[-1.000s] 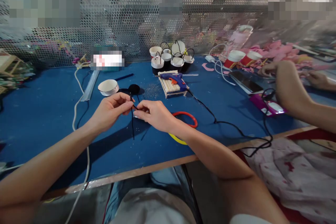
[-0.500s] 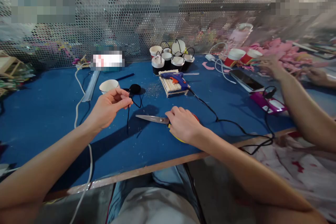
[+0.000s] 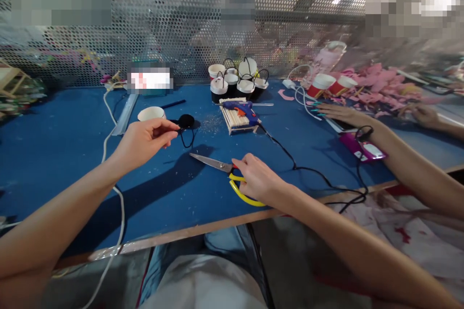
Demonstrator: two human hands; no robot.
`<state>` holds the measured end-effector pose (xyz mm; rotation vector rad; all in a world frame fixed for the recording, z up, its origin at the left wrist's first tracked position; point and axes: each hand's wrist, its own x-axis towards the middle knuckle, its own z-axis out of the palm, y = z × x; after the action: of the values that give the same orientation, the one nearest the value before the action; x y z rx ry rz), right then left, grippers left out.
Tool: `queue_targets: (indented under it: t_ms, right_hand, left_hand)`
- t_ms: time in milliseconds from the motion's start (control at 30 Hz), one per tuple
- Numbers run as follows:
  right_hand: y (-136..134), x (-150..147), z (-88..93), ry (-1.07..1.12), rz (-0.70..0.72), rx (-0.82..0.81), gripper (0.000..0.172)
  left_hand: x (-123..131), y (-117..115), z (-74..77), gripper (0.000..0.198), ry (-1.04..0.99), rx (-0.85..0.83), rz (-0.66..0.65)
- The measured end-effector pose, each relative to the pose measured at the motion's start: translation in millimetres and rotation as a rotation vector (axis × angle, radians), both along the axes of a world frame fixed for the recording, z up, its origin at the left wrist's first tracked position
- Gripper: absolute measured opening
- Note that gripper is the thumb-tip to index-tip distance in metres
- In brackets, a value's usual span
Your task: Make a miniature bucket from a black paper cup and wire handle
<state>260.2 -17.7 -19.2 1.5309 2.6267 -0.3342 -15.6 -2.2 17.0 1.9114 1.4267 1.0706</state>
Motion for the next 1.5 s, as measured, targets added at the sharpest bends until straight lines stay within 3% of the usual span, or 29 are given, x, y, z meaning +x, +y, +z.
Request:
queue_targets:
  t_ms: [167,300,467,533,600,700,800,867,1033,1200,1500]
  right_hand:
    - [-1,7,5.5,0.156,-0.086,-0.056,0.059]
    - [2,15,12.1,0.392,-0.310,-0.327,0.054]
    - [3,25,17.0,0.759,-0.494,-0.618,0.049]
    - [1,25,18.4,0.949,-0.442,-0.713,0.048]
    - [1,23,19.3,1.114,-0.289,-0.734,0.050]
    - [7,17,22.0,1.166,-0.059,-0.616,0.063]
    - [17,12,28.9,0.961,0.048,-0.496,0.076]
    - [22,7,35.3,0.765,0.038,-0.347,0.074]
    - [24,-8,45.5,0.348,-0.003,0.065,0.048]
    - [28,-13,41.7,0.264,0.018,0.201,0.047]
    - [29,-12,34.3,0.193,0.075,0.467,0.057]
  left_hand:
    - [-4,1,5.3,0.015,0.179,0.078,0.005]
    - [-7,2,9.3,0.015,0.289,0.164,0.007]
    - [-13,5,10.3,0.015,0.286,0.131,0.035]
    - [-14,7,10.5,0.014,0.287,0.110,0.039]
    - [-15,7,11.4,0.015,0.280,0.087,0.030]
    - [-15,5,15.3,0.018,0.271,0.060,0.021]
    - [-16,2,21.5,0.020,0.306,0.052,0.027]
    - [-18,0,25.6,0.022,0.339,0.065,0.034]
    - [-18,-5,32.8,0.020,0.412,0.148,0.076]
    - [-15,-8,35.9,0.019,0.455,0.208,0.091]
    - [-12,-8,35.1,0.023,0.478,0.158,0.073]
